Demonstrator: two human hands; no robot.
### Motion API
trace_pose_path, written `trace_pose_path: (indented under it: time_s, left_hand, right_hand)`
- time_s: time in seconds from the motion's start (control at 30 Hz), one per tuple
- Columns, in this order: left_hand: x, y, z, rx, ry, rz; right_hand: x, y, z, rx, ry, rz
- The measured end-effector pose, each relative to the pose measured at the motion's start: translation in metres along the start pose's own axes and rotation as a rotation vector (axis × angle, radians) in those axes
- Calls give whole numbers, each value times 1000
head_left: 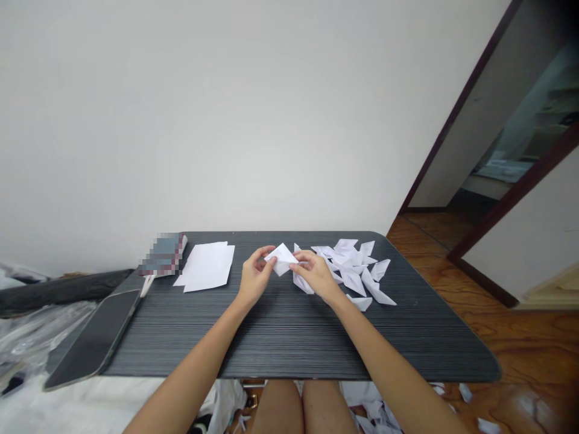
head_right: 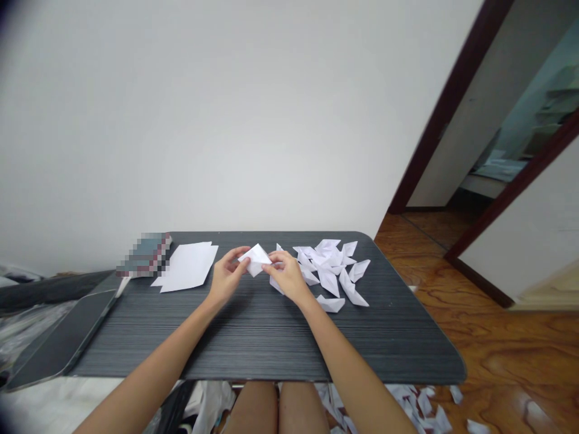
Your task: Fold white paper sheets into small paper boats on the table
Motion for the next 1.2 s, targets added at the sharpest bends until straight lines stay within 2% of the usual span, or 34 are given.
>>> trace_pose_path:
  time_s: [0.2, 0.33, 0.47, 0.53, 0.6, 0.67, 0.73, 0.8, 0.93, 1.2]
  left_hand:
    - [-4, -1, -1, 32, -136, -25]
    - [-11, -3, -2, 85, -309, -92]
    - [-16, -1, -6, 85, -400, -82]
    - [-16, 3, -8, 43, -379, -52]
    - [-12, 9, -9, -36, -298, 19]
    - [-9, 15, -10, -140, -210, 138]
    - [-7, 19, -10, -235, -179, 268]
    - [-7, 21, -10, -288, -184, 356]
    - [-7, 21, -10, -311, -187, 405]
    - [-5, 28, -10, -369, -213, 459]
  right_hand:
    - [2, -4, 0, -131, 73, 189]
    - [6, -5, 2, -67, 98, 198]
    - [11, -8, 4, -6, 60, 154]
    - [11, -8, 4, -23, 47, 150]
    - [12, -7, 3, -28, 35, 133]
    - [11, -7, 3, 9, -4, 62]
    - [9, -9, 3, 82, -61, -40]
    - [7, -12, 1, 153, -98, -129]
    - [6, -18, -1, 242, -112, -240]
    - [4, -24, -4, 361, -194, -270]
Point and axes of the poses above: each hand's wrist, its own z-axis towards the middle knuckle, its own x-axis out of the back of the hand, y = z × x, the point moved 3 cm from there along z, towards the middle knuckle, and after that the axes turned 13 degrees about x, right-handed, at the moved point
